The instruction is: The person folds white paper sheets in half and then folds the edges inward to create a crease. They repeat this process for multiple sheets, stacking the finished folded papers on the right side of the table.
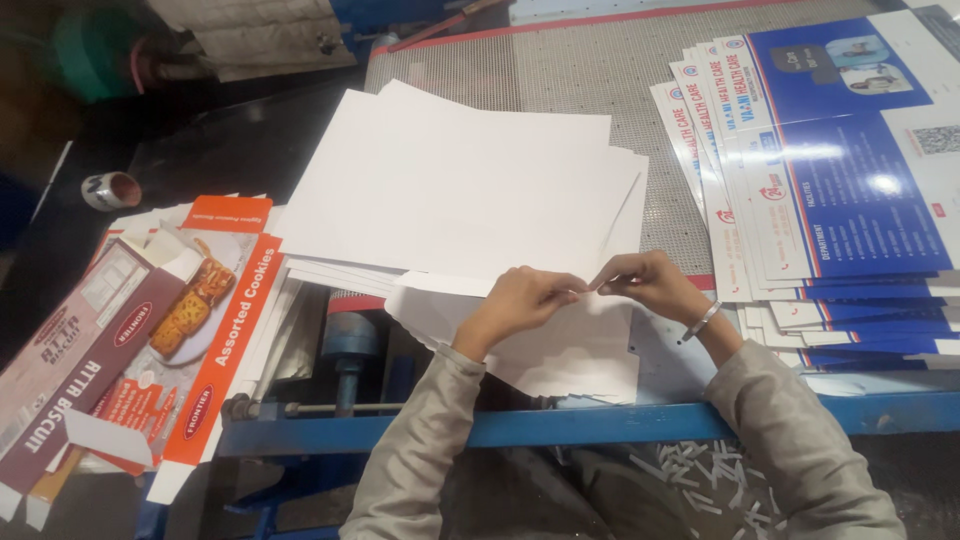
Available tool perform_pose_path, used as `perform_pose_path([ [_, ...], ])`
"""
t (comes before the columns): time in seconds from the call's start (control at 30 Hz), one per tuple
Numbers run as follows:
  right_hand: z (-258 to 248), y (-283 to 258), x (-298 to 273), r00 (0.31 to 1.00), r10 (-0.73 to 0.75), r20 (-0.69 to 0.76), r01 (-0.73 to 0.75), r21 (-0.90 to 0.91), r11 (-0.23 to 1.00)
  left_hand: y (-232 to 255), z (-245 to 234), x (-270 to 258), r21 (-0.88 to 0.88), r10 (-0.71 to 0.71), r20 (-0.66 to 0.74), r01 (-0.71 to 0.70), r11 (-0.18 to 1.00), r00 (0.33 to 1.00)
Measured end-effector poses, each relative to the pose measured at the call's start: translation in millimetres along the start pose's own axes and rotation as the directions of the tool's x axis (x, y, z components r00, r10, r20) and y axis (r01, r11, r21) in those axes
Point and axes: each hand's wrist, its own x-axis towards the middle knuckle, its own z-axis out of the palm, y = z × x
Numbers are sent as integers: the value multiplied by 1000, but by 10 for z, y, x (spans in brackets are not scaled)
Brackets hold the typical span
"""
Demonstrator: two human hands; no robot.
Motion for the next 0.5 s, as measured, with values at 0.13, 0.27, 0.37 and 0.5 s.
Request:
perform_pose_path([
  [0.13, 149, 12, -44, 983, 9, -182, 15, 130, 991, 99, -20, -26, 0, 86, -115, -86, 996, 990],
  [0.27, 260, -205, -80, 941, -168, -293, 184, 26, 983, 182, 35, -17, 133, 23, -247, 10, 991, 969],
  [0.37, 266, -331, -104, 913, -264, -312, 244, -102, 964, 200, 86, -5, 188, -15, -210, 55, 981, 978],
  [0.5, 288, -356, -120, 915, -267, -303, 219, -183, 958, 207, 132, -2, 216, -4, -199, 48, 975, 980],
])
